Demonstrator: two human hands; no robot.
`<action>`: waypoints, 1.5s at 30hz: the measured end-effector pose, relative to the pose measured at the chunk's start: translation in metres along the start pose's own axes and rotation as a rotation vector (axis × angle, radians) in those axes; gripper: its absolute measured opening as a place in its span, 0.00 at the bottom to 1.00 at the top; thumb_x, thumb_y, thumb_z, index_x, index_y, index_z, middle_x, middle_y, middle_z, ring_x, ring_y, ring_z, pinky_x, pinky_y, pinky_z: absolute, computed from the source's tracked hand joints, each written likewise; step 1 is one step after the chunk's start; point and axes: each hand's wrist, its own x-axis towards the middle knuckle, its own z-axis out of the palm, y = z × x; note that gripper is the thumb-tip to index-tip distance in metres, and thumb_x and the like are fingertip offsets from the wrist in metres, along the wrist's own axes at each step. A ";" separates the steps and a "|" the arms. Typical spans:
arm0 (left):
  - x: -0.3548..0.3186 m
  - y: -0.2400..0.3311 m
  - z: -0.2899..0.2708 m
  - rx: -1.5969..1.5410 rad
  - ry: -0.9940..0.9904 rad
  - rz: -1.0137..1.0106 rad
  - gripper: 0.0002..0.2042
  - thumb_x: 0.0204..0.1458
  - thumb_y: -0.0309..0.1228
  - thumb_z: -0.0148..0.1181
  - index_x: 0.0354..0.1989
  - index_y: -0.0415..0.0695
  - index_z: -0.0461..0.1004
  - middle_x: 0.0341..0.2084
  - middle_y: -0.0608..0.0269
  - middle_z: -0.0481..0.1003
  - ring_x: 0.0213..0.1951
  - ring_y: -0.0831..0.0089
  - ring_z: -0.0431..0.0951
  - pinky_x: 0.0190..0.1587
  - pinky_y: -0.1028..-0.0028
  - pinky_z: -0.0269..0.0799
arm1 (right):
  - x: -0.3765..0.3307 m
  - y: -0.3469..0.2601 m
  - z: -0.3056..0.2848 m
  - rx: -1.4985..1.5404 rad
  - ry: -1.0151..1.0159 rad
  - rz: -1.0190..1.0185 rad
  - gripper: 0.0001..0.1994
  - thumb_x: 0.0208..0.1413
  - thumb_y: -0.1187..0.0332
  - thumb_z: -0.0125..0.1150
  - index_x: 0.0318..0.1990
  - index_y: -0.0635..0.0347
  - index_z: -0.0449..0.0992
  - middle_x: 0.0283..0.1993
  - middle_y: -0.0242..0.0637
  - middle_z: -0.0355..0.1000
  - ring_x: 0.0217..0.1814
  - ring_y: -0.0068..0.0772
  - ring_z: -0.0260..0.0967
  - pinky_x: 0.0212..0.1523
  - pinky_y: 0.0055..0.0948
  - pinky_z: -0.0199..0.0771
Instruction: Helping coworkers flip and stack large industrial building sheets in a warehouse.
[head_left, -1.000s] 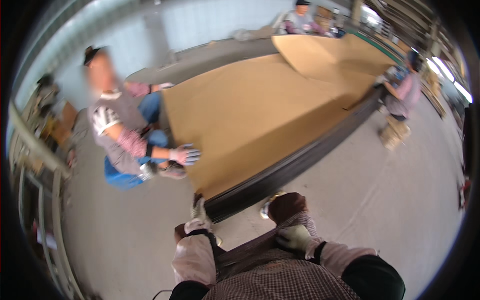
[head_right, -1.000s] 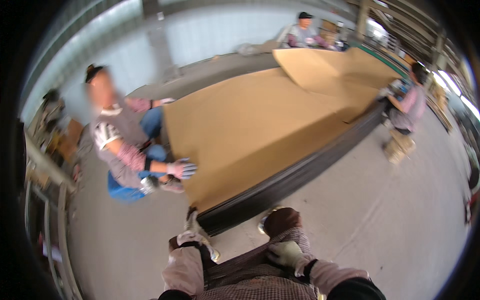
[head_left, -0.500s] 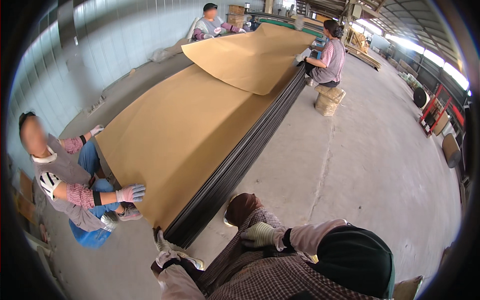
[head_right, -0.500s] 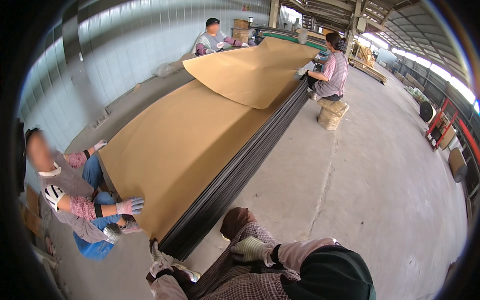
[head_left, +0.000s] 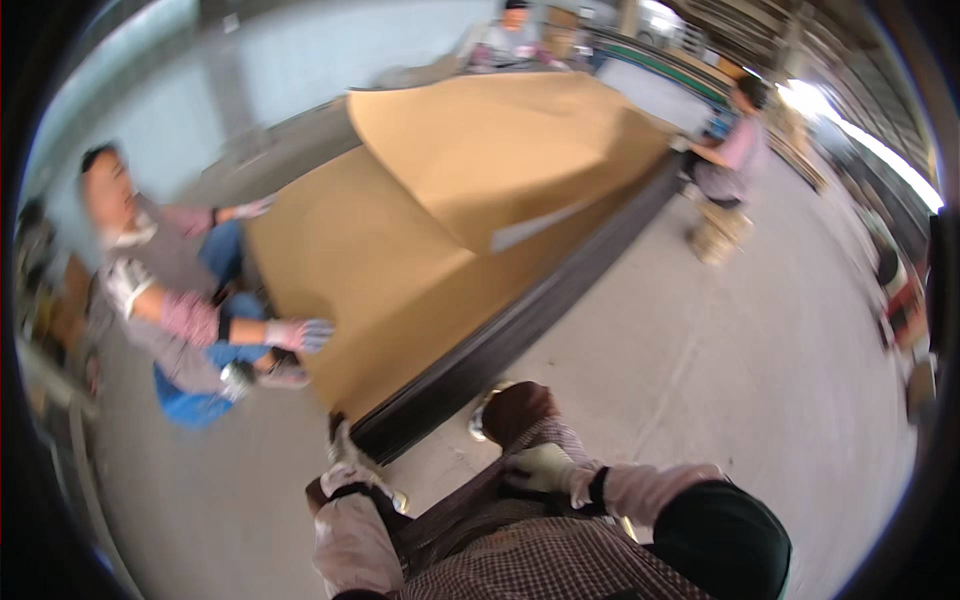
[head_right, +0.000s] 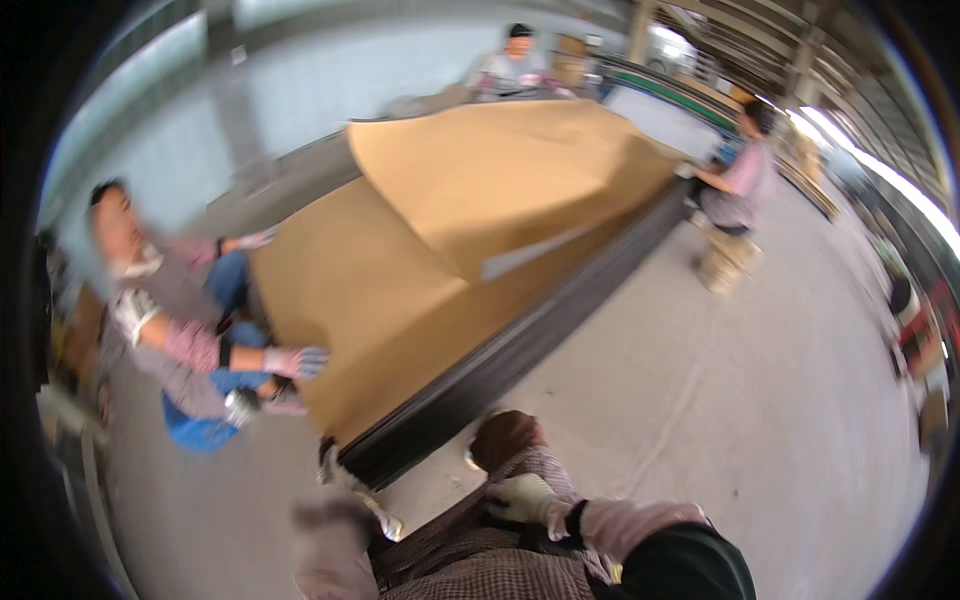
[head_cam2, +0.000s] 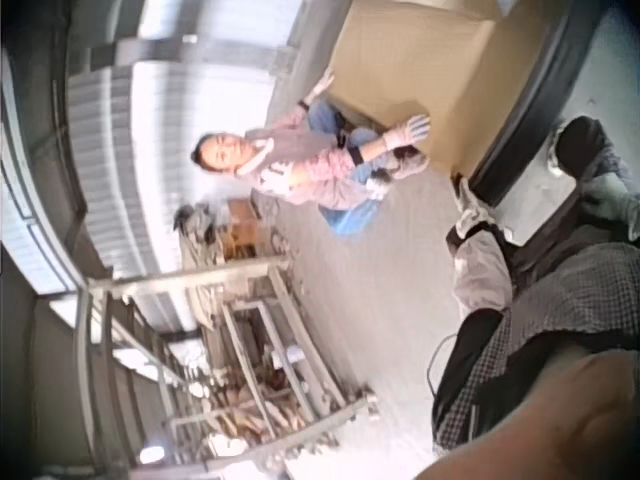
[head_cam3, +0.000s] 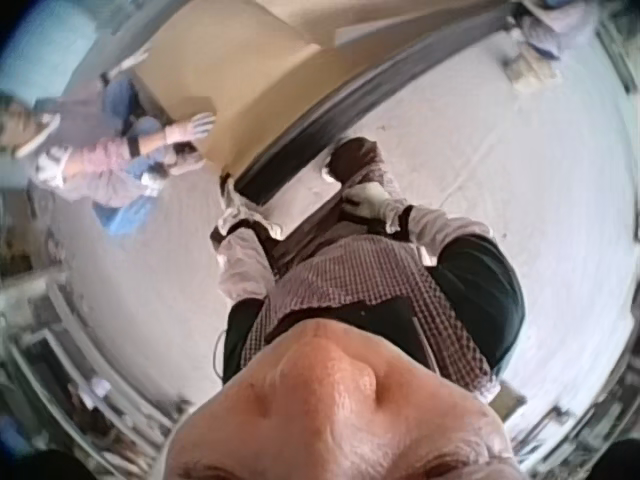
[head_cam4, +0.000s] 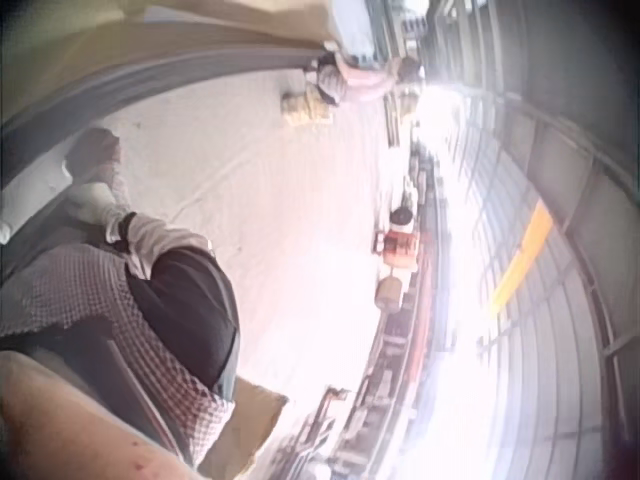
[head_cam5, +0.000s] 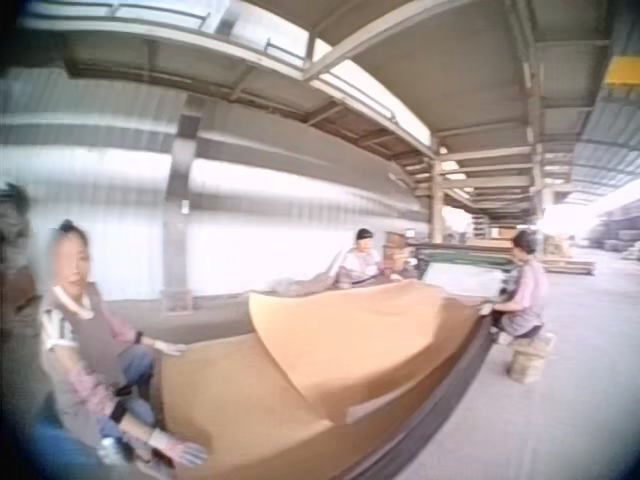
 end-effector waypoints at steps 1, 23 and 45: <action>0.000 -0.006 -0.006 0.056 0.032 0.067 0.20 0.52 0.26 0.59 0.55 0.41 0.69 0.50 0.62 0.72 0.52 0.66 0.71 0.58 0.69 0.64 | -0.001 0.002 0.008 0.074 0.077 -0.007 0.10 0.51 0.61 0.59 0.35 0.56 0.75 0.28 0.43 0.73 0.32 0.47 0.73 0.32 0.37 0.72; -0.027 0.034 0.032 0.109 -0.041 -0.043 0.18 0.52 0.26 0.61 0.52 0.40 0.73 0.64 0.57 0.60 0.65 0.65 0.57 0.66 0.70 0.49 | 0.263 0.030 -0.086 -0.671 0.278 0.206 0.33 0.35 0.58 0.68 0.55 0.48 0.67 0.53 0.41 0.68 0.61 0.46 0.59 0.60 0.49 0.56; -0.011 -0.004 0.015 0.158 -0.040 0.056 0.19 0.60 0.37 0.53 0.56 0.42 0.70 0.58 0.59 0.67 0.62 0.68 0.61 0.65 0.71 0.51 | 0.270 0.061 0.008 -0.799 0.059 -0.024 0.08 0.52 0.68 0.51 0.36 0.51 0.77 0.39 0.34 0.76 0.45 0.38 0.74 0.46 0.41 0.71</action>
